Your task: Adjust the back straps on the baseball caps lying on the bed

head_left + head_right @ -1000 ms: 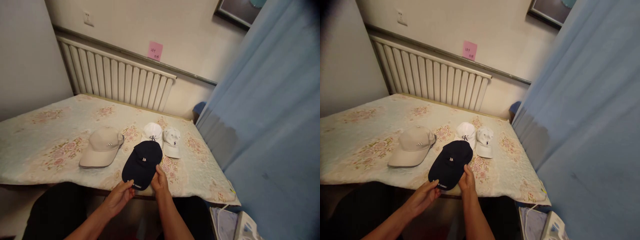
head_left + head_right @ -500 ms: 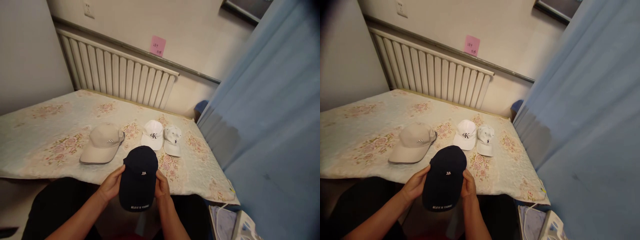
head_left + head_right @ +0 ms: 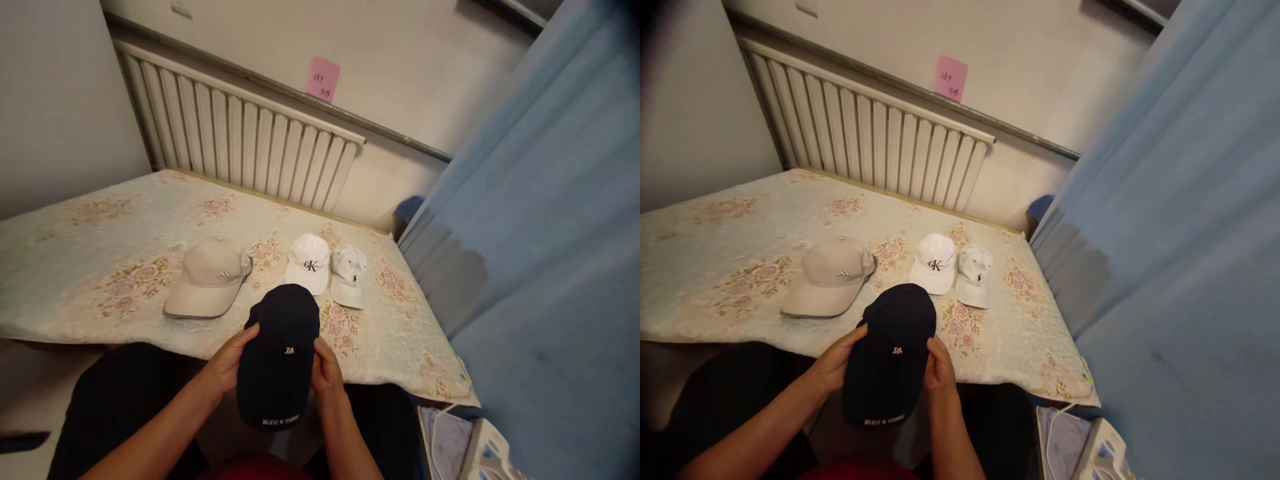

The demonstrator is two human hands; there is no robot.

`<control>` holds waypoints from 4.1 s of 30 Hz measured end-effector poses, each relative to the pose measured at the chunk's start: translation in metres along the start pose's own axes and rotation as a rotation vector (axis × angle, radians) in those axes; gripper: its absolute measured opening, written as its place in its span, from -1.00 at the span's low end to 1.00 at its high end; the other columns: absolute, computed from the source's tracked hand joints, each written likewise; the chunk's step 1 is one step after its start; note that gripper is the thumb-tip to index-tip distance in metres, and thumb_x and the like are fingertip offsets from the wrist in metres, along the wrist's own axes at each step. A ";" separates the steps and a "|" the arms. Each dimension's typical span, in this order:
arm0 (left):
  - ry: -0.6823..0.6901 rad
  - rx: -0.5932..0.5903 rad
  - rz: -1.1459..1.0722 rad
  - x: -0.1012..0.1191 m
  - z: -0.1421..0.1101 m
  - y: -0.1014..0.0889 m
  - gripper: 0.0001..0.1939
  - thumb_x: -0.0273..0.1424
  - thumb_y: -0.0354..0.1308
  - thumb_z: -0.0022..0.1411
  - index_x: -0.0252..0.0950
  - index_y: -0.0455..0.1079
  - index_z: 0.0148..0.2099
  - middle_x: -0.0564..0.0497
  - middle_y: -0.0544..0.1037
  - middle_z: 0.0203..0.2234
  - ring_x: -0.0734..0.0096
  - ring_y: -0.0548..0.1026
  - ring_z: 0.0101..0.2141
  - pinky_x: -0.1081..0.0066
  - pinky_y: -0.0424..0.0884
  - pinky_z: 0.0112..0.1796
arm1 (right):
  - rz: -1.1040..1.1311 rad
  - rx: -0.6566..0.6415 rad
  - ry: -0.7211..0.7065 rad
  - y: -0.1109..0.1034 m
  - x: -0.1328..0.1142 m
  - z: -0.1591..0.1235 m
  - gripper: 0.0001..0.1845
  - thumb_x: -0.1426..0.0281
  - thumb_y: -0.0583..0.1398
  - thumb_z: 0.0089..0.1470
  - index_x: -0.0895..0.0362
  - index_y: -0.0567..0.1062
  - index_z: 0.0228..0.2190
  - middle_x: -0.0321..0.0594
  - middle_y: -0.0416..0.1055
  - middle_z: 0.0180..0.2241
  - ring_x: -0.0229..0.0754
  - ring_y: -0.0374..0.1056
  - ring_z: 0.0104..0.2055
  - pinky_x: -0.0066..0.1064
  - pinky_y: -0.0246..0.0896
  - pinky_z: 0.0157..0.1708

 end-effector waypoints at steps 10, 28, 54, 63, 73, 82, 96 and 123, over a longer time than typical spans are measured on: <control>-0.001 -0.095 0.030 0.007 -0.005 0.013 -0.55 -0.41 0.31 0.00 -0.40 0.44 -0.01 -0.19 0.64 -0.37 0.01 0.60 -0.33 0.07 0.46 -0.18 | -0.040 0.007 0.006 -0.011 0.004 -0.003 -0.65 0.46 0.23 -0.15 0.13 0.52 -0.21 -0.24 0.57 -0.27 -0.09 0.45 -0.11 -0.24 0.25 0.04; 0.149 -0.148 0.135 0.022 -0.004 0.010 -0.62 -0.60 0.27 0.01 -0.36 0.47 -0.06 -0.14 0.64 -0.36 0.17 0.60 -0.35 0.26 0.49 -0.23 | -0.046 0.011 -0.091 -0.008 -0.016 -0.005 -0.60 0.44 0.29 -0.16 0.11 0.51 -0.18 -0.19 0.52 -0.11 -0.06 0.40 0.00 -0.19 0.14 0.14; 0.139 -0.022 0.027 0.038 -0.013 0.005 -0.67 -0.44 0.25 0.10 -0.36 0.46 -0.05 -0.11 0.64 -0.36 0.19 0.60 -0.34 0.29 0.49 -0.20 | 0.057 0.116 -0.121 0.001 -0.056 -0.011 -0.69 0.39 0.31 -0.16 0.14 0.55 -0.26 -0.15 0.56 -0.20 -0.02 0.33 0.08 -0.13 0.11 0.17; -0.033 -0.004 0.082 0.026 -0.025 0.017 -0.57 -0.33 0.18 0.18 -0.37 0.37 0.08 -0.14 0.62 -0.25 0.12 0.58 -0.22 0.21 0.43 -0.08 | -0.039 0.059 -0.105 0.012 -0.056 -0.021 -0.68 0.33 0.37 -0.22 0.10 0.56 -0.31 -0.22 0.57 -0.27 -0.02 0.41 -0.02 -0.19 0.23 0.08; 0.082 -0.292 0.284 0.037 -0.035 0.044 -0.71 -0.47 0.28 0.05 -0.34 0.48 -0.12 -0.09 0.62 -0.33 0.24 0.58 -0.31 0.36 0.46 -0.24 | -0.238 -0.078 -0.072 0.029 -0.057 -0.029 -0.46 0.24 0.34 -0.21 0.11 0.49 -0.12 -0.09 0.51 -0.14 0.10 0.39 -0.03 -0.11 0.32 -0.08; 0.112 -0.277 0.306 0.046 -0.036 0.036 -0.78 -0.40 0.22 0.14 -0.31 0.51 -0.13 -0.09 0.61 -0.28 0.29 0.56 -0.26 0.37 0.44 -0.16 | -0.256 -0.132 -0.058 0.038 -0.060 -0.035 -0.59 0.19 0.35 -0.22 0.12 0.54 -0.28 -0.13 0.51 -0.37 0.00 0.43 -0.29 -0.24 0.35 -0.36; 0.076 -0.280 0.577 0.065 -0.055 0.084 -0.81 -0.44 0.24 0.12 -0.33 0.46 -0.18 -0.05 0.57 -0.34 0.37 0.54 -0.35 0.44 0.43 -0.27 | -0.240 -0.191 -0.017 0.067 -0.081 -0.032 -0.71 0.34 0.42 -0.32 0.17 0.50 -0.50 -0.32 0.42 -0.58 -0.36 0.28 -0.59 -0.57 0.15 -0.59; 0.366 -0.147 1.231 0.063 -0.016 0.093 -0.78 -0.22 0.11 0.11 -0.27 0.25 -0.38 0.18 0.24 -0.57 0.51 0.18 -0.54 0.52 0.04 -0.51 | -0.966 -0.251 -0.097 0.069 -0.109 0.007 -0.84 0.42 0.32 -0.18 0.14 0.45 -0.48 -0.41 0.32 -0.56 -0.34 0.20 -0.53 -0.49 0.05 -0.48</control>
Point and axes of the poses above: each hand's wrist, its own z-axis towards the middle knuckle, its own y-axis out of the palm, x = y × z, the point moved 10 cm from there along z, towards the middle knuckle
